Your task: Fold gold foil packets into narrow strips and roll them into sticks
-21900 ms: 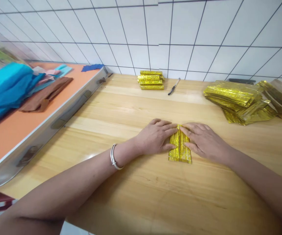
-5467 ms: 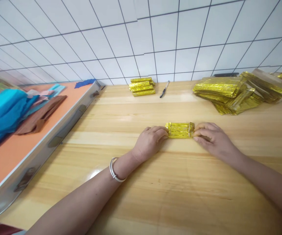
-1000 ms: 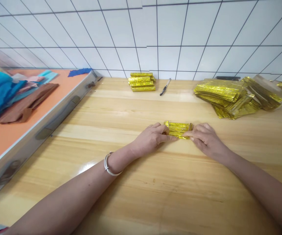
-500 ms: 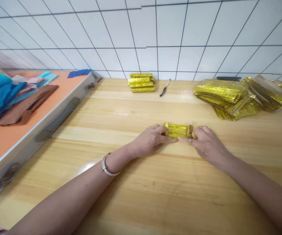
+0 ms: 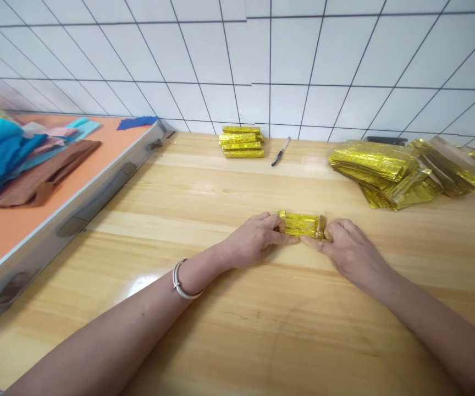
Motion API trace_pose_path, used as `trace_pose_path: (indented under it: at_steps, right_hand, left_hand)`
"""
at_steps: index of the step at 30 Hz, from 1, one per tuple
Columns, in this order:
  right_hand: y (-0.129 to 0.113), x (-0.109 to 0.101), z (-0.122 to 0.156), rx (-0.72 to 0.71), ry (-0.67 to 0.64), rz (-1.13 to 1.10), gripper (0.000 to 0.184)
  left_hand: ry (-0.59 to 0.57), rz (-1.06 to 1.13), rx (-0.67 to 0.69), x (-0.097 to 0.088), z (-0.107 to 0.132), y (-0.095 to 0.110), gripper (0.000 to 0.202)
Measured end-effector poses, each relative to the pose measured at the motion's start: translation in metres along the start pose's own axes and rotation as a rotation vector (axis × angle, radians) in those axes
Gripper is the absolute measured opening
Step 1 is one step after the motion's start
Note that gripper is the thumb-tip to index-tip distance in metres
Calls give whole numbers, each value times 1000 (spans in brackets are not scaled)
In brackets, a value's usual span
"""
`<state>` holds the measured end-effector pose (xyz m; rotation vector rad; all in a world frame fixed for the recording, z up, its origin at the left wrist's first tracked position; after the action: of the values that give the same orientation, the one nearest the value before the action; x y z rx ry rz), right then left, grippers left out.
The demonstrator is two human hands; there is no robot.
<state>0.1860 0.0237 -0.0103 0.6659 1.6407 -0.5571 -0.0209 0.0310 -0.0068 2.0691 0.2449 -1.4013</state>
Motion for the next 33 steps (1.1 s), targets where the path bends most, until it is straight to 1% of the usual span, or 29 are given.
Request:
trace_pose_path:
  at_steps: [4,7,10,13,20,24,26,28,30,33]
  right_hand:
    - [-1,-3,-1,10,-6,10,54]
    - [1,-3,0,7,-13,-6,56]
    - [3,-3,0,-14,-16,-16,58]
    - [4,-3,3,-43,-1,-24,55]
    - [8,1,8,-69,36,-37,53]
    - [13,3,7,-54,8,-69,53]
    - [15,3,6,-40,-19,-76,53]
    - [16,3,6,-31,-31,-86,55]
    - [16,3,6,-33,-29,-106,55]
    - [16,2,7,-39,-32,-141,54]
  left_hand:
    - [17,-18,0,0,4,0,45]
    - [42,-38,37,-1,11,1,44]
    - [53,-107,78,-3,19,4,45]
    - [42,-179,87,-3,26,6,45]
    - [27,-256,24,-2,28,8,42]
    - [-32,-313,-36,-3,27,7,41]
    - [-47,-335,-45,-5,26,6,38]
    - [-45,-350,-14,-8,24,7,34]
    - [-46,-373,48,-11,20,9,30]
    - [-71,-434,119,-14,14,13,28]
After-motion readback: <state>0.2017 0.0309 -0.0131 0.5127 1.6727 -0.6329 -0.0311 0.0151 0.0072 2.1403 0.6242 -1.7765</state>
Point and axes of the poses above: each hand's wrist, its own z-axis away from the middle knuckle, its own x-axis out of the palm, y = z × x, the point moved 4 cm from there along -z, towards the middle knuckle, and after that the axes turned 2 degrees about x, right-handed, at the moved point
